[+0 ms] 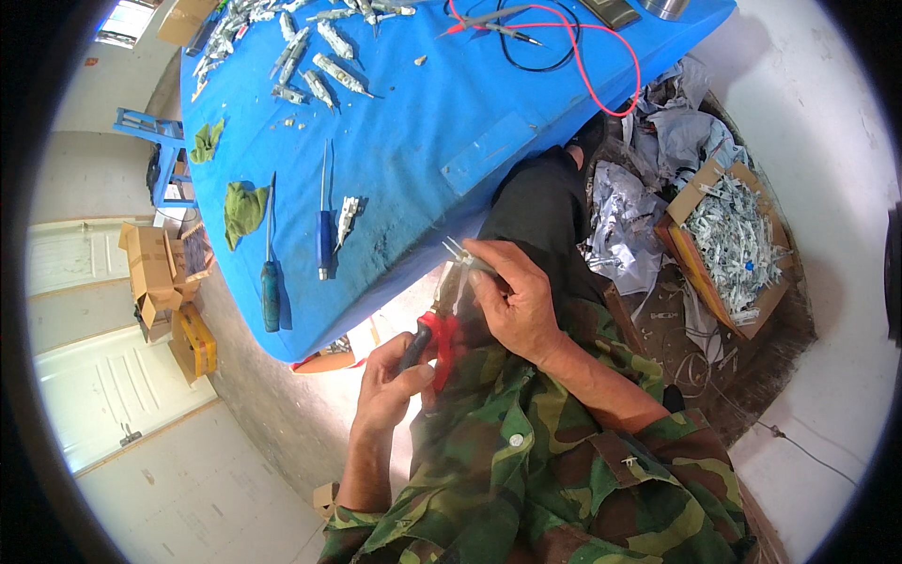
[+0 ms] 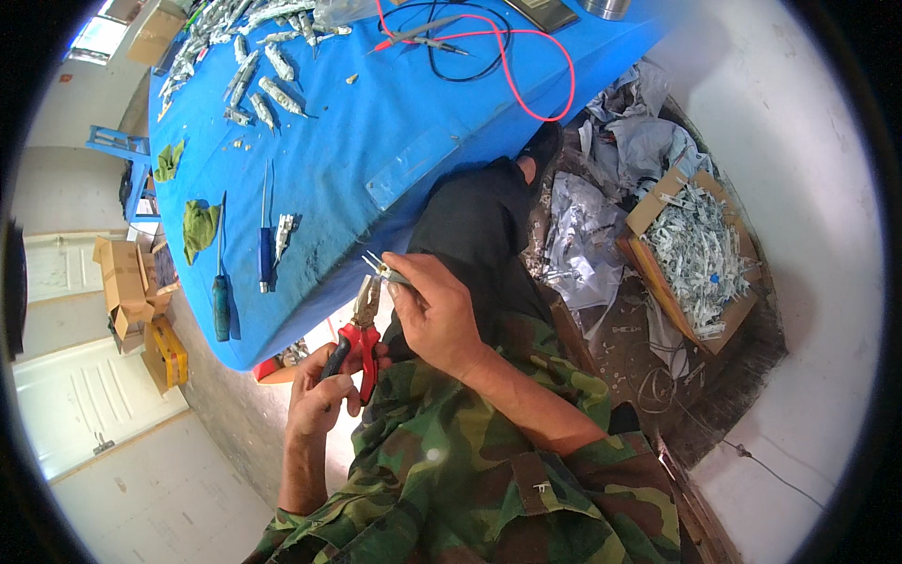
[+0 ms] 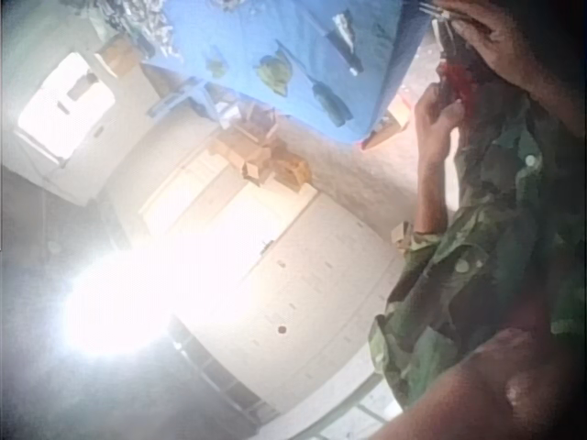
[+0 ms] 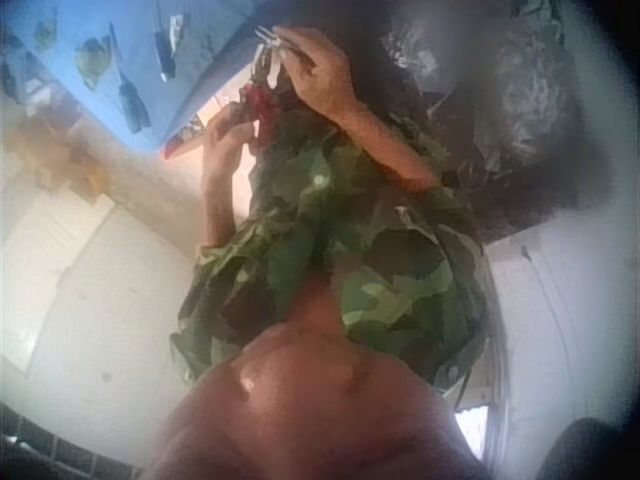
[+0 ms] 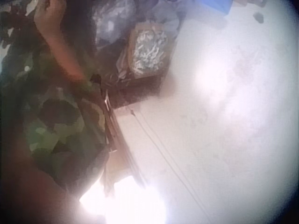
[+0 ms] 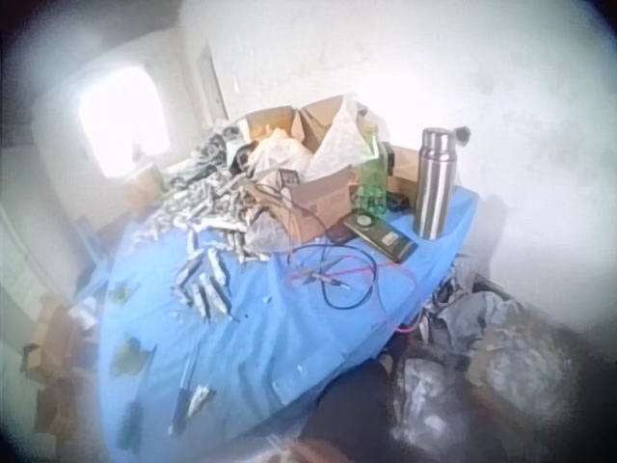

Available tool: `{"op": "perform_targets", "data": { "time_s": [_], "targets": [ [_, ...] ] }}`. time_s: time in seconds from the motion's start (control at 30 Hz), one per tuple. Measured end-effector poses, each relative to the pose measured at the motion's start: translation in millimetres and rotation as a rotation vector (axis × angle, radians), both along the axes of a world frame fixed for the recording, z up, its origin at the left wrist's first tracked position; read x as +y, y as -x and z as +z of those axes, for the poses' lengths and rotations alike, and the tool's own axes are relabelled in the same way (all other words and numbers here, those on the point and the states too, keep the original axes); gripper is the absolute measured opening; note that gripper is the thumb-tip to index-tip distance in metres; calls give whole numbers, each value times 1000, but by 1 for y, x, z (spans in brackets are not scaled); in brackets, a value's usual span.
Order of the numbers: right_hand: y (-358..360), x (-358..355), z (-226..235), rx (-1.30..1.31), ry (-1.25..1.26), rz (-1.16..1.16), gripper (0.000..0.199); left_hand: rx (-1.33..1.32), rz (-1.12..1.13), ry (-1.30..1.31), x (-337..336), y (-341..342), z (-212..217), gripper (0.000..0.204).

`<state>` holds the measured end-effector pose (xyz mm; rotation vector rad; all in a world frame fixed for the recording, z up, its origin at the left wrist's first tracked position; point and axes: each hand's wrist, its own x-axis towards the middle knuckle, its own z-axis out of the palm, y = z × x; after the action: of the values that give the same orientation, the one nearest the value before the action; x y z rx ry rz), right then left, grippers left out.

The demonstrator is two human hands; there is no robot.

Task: The person assembles connector components for light tubes by hand using pliers and a screwdriver, handling small metal pins and plastic housings.

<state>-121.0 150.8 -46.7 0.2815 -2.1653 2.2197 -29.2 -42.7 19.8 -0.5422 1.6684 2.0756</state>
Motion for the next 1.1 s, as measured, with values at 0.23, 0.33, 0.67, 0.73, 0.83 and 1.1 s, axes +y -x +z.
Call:
{"op": "perform_targets", "data": {
  "time_s": [0.23,0.33,0.67,0.73,0.83,1.1],
  "targets": [
    [1,-2,-1,30,-5,7,35,-19,-20,6,1,3,7,46],
    [1,-1,0,26,4,20,35,-40,-48,11,-2,3,7,47],
    [3,-1,0,207,-88,33,34,-29,95,-102,8,-2,1,53],
    [0,-1,0,196,-116,40,33,-12,74,-87,5,-5,0,54],
    [2,2,10,-163,117,42,33,19,50,-55,-2,-12,-4,53],
    [0,-2,-2,-22,28,45,33,-35,100,-58,-3,-15,-14,36]
  ]
}}
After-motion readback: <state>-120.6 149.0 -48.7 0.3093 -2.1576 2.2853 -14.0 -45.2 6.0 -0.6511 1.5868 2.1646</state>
